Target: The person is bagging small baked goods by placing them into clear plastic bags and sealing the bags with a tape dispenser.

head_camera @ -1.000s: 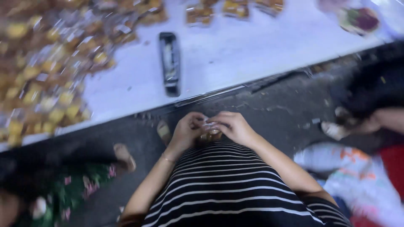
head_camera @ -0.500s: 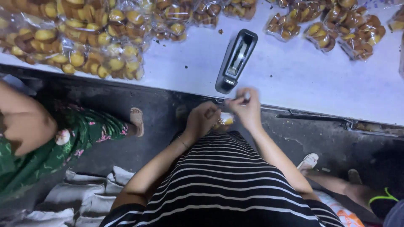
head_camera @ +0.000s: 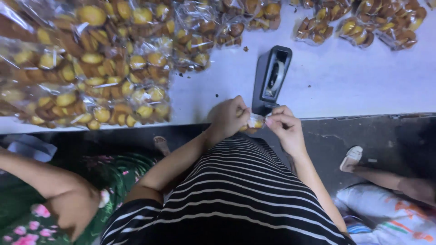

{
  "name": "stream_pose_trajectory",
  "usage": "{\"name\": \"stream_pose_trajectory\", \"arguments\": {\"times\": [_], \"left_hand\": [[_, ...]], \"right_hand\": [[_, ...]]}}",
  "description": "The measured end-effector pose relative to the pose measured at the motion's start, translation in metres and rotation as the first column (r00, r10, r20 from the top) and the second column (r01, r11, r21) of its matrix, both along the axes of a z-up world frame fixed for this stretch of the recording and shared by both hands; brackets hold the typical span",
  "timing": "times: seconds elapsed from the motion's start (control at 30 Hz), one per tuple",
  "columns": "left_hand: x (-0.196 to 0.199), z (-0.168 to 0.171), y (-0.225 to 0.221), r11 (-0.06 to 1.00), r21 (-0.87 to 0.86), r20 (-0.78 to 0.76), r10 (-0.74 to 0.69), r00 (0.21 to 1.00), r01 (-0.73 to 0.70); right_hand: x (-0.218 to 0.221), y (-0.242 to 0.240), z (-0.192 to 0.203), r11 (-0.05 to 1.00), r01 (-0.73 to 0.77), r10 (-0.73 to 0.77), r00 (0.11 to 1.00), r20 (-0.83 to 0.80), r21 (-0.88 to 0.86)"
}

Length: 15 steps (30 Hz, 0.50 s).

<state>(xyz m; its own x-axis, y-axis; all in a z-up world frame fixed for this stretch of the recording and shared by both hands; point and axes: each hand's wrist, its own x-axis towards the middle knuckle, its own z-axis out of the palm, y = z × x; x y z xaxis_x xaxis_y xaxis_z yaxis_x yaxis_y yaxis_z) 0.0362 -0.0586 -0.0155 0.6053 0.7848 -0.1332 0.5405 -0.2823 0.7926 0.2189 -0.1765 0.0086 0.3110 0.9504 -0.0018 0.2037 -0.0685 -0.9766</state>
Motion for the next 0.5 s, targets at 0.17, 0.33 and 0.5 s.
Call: {"name": "stream_pose_trajectory", "arguments": {"times": [0.17, 0.33, 0.5], "left_hand": [[0.002, 0.03, 0.019, 0.77, 0.637, 0.331, -0.312, 0.891, 0.033], [-0.003, 0.015, 0.041, 0.977, 0.211, 0.574, -0.111, 0.812, -0.015], [-0.051, 0.076, 0.119, 0.885, 0.463, 0.214, -0.06, 0.975, -0.048]], "right_hand": [[-0.023, 0.029, -0.009, 0.992, 0.114, -0.112, 0.993, 0.036, -0.052], [-0.056, 0.034, 0.028, 0.969, 0.221, -0.237, 0.959, 0.154, 0.111], [0.029, 0.061, 0.004, 0.984, 0.178, -0.172, 0.972, 0.162, -0.023]]}}
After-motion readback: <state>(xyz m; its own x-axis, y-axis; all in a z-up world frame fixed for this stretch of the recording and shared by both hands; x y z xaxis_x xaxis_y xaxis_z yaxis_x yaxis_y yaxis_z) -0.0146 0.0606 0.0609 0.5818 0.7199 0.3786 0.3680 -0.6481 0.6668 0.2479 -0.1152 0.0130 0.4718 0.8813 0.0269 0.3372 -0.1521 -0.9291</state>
